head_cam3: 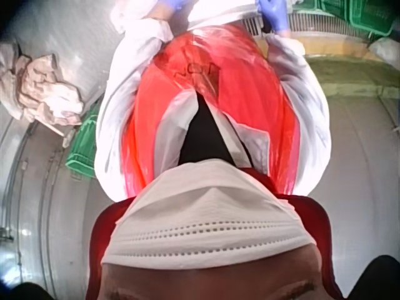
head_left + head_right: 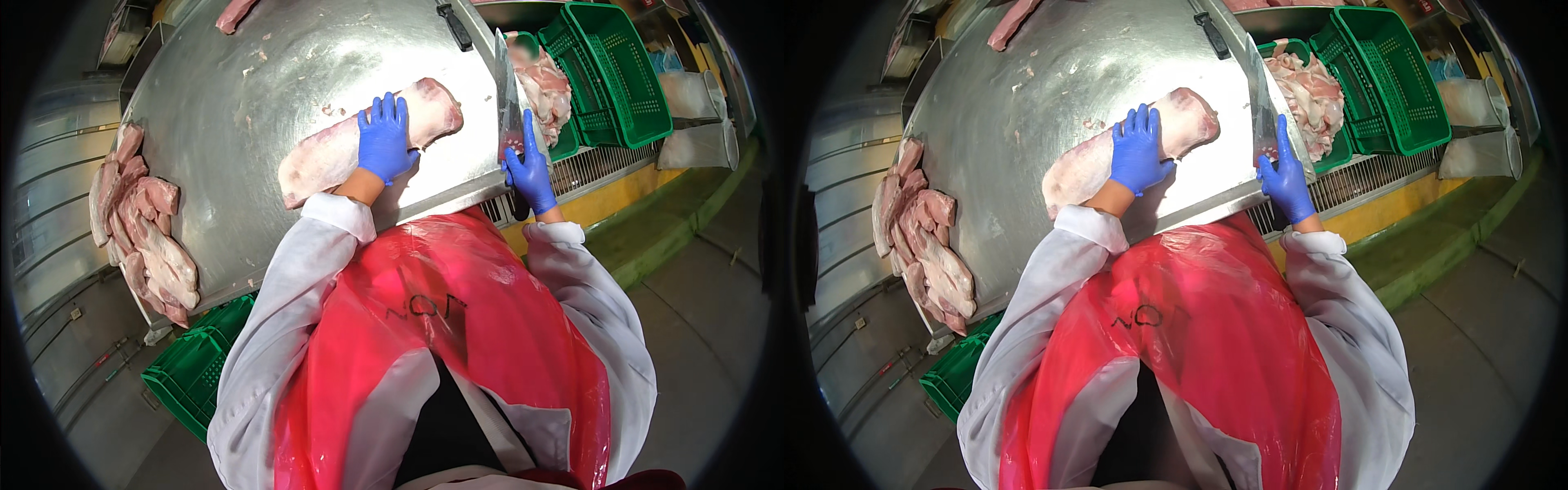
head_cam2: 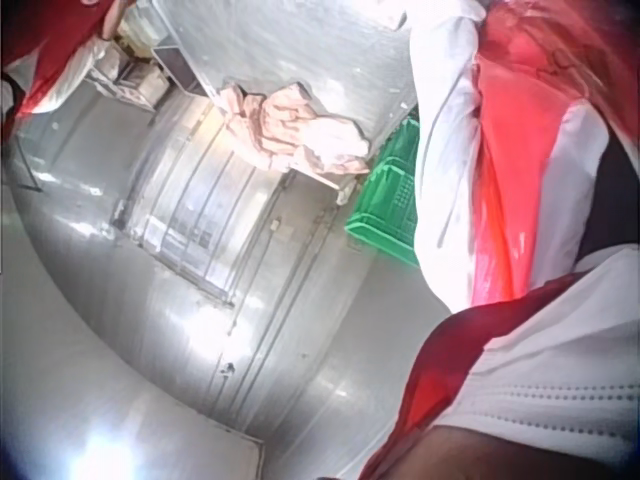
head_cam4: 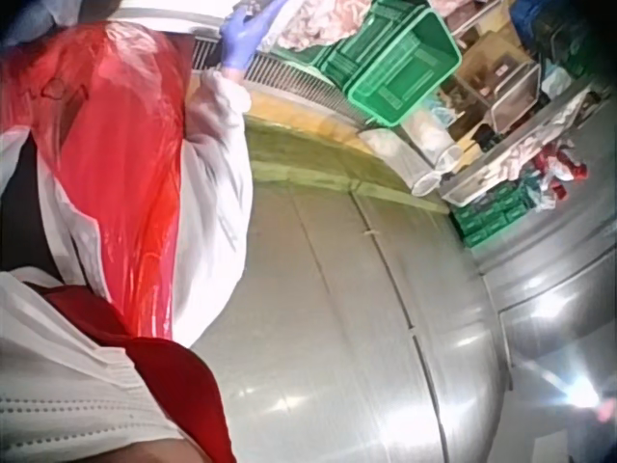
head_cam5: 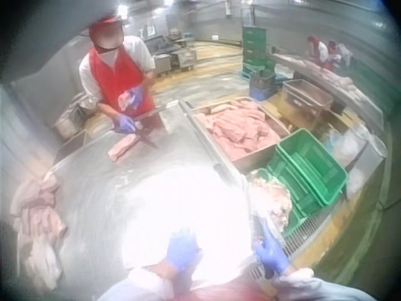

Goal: The person uses a knife to trim fat and cut large pieces of raw meat on a stainless steel table. The person places the trimmed meat into green crates below the table.

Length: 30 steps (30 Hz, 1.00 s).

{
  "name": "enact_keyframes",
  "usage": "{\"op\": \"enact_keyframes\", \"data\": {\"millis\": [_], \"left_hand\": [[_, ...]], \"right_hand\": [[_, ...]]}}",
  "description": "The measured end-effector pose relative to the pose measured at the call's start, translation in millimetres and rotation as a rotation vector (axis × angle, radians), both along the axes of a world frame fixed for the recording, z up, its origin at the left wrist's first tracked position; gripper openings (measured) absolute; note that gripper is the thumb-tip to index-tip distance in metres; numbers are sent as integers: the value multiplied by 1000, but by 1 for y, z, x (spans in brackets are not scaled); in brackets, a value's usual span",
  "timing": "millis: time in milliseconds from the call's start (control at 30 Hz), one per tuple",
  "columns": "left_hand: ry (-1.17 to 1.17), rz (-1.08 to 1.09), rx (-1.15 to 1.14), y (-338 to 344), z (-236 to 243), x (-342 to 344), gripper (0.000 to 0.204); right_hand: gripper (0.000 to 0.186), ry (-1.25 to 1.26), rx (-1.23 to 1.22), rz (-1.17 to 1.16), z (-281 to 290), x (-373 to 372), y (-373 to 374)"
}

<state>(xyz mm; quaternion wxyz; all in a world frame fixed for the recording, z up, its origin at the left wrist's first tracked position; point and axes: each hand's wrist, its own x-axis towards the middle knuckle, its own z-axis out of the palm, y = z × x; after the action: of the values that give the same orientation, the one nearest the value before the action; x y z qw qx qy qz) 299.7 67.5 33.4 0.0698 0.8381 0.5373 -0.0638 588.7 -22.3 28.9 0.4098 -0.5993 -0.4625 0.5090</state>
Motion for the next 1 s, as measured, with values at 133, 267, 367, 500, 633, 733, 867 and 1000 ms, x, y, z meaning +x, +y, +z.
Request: {"op": "enact_keyframes", "data": {"millis": [133,267,367,500,633,733,867,1000], "left_hand": [[-136,-103,-86,13,7,-25,113],[-116,61,-366,40,5,-139,123],[-316,382,-504,16,-16,-239,117],[-666,562,-503,-32,-26,-278,105],[-637,594,-193,-77,-44,-258,98],[-589,715,-273,-91,-30,-230,102],[-723,791,-309,-101,-39,-229,99],[-843,834,-270,-90,-45,-230,106]], "right_hand": [[82,-76,14,-41,-9,14,-8],[76,-81,43,-12,-4,14,-10],[67,-45,-67,82,-15,12,-2],[55,154,-131,244,-26,-30,28],[42,188,-138,443,-32,-105,75],[41,295,-105,492,-61,-142,110],[32,278,-54,483,-61,-155,138],[24,232,-87,439,-44,-165,161]]}}
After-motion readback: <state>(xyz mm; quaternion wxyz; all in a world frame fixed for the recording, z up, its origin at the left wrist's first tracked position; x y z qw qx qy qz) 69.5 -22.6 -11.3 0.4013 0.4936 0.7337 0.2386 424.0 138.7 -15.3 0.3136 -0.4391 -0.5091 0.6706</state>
